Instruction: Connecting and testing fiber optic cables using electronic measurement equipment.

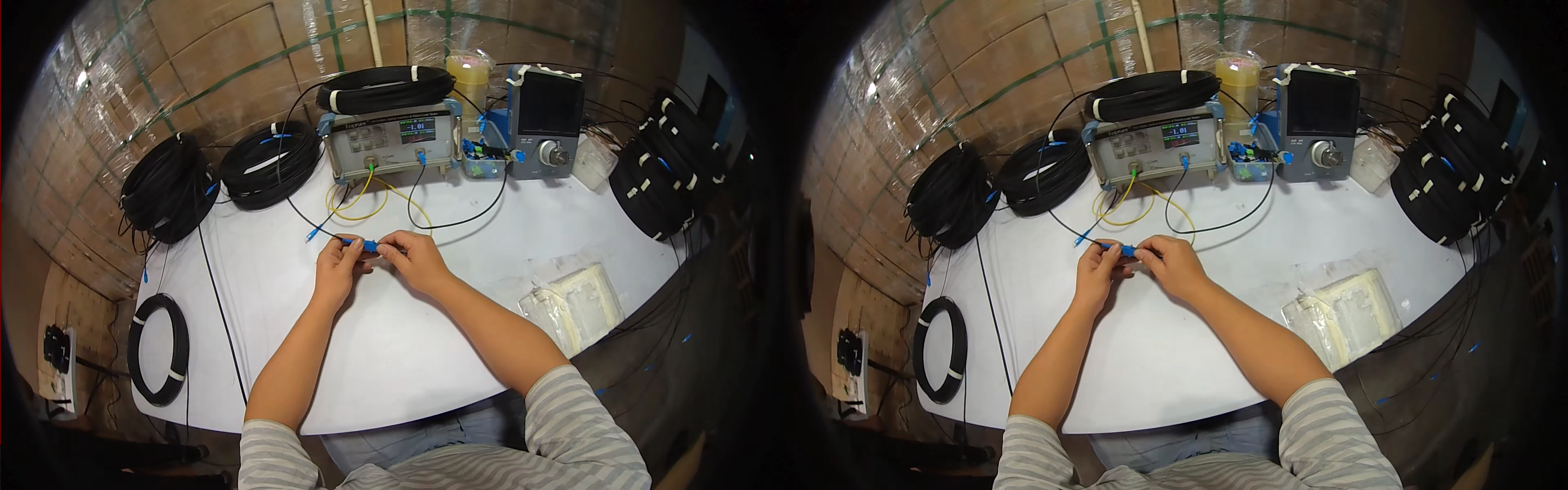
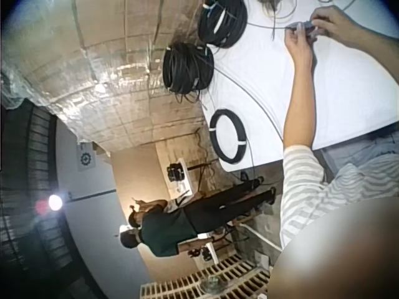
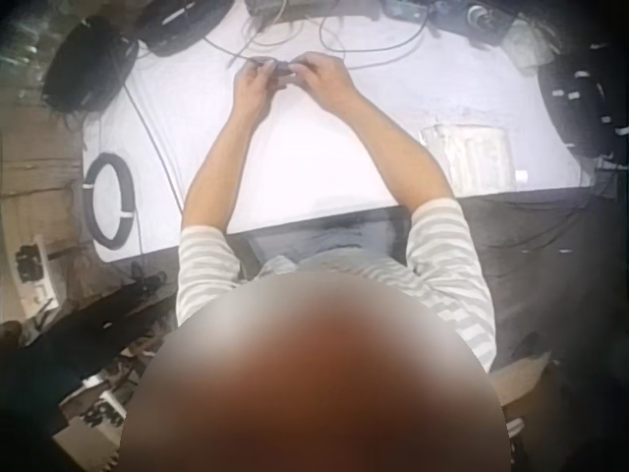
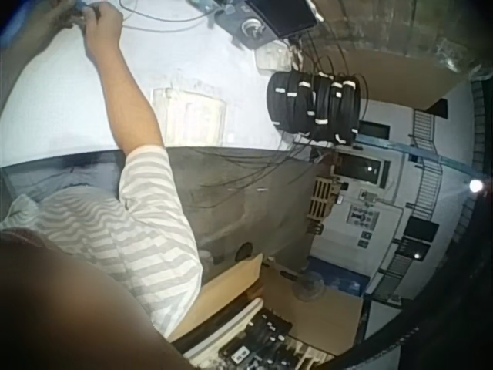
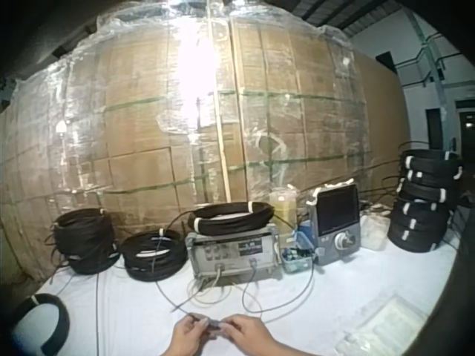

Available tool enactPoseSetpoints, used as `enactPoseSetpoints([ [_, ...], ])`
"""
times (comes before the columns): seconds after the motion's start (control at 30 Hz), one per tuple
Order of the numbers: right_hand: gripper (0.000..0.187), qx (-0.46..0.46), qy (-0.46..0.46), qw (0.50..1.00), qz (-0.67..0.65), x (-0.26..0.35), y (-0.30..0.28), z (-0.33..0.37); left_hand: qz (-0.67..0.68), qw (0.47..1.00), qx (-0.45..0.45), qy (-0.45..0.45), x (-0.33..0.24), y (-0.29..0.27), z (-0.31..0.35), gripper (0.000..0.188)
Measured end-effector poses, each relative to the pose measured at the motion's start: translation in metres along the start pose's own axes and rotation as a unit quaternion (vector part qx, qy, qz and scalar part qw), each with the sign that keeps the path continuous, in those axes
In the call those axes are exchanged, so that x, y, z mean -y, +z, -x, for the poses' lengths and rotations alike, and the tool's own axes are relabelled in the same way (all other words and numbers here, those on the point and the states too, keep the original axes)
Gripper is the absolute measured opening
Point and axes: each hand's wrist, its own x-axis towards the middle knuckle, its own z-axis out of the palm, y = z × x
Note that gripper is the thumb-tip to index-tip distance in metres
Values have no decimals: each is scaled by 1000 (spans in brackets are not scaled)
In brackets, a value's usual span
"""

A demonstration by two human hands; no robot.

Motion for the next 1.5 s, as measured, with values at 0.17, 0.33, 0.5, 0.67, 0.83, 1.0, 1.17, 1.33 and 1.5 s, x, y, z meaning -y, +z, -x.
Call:
enactPoseSetpoints([
  [0.17,21,12,37,999,-16,-3,-2,-1,34,999,-27,-4,-5,4,0,24],
  [0.33,21,6,45,998,-51,-4,1,-1,38,999,-18,-7,-6,0,0,26],
  [0.5,24,-45,39,991,-118,-16,7,-3,63,998,-28,-7,-8,2,0,24],
  [0.67,15,-42,70,988,-131,-6,8,-3,4,999,41,5,-2,1,2,22],
  [0.83,14,-45,50,995,-78,0,11,1,44,998,46,9,-3,12,2,23],
  [1.0,19,-15,-84,993,84,22,9,5,169,985,-21,-10,0,-1,-4,22],
  [1.17,15,-54,-201,967,146,29,-3,3,192,980,-25,-36,-7,0,-6,22],
  [1.33,16,-206,-60,976,-26,24,-35,-45,92,992,29,-77,-9,-2,-1,18],
  [1.5,18,-243,118,954,-128,-19,-76,-89,94,993,36,-64,-11,6,-4,22],
])
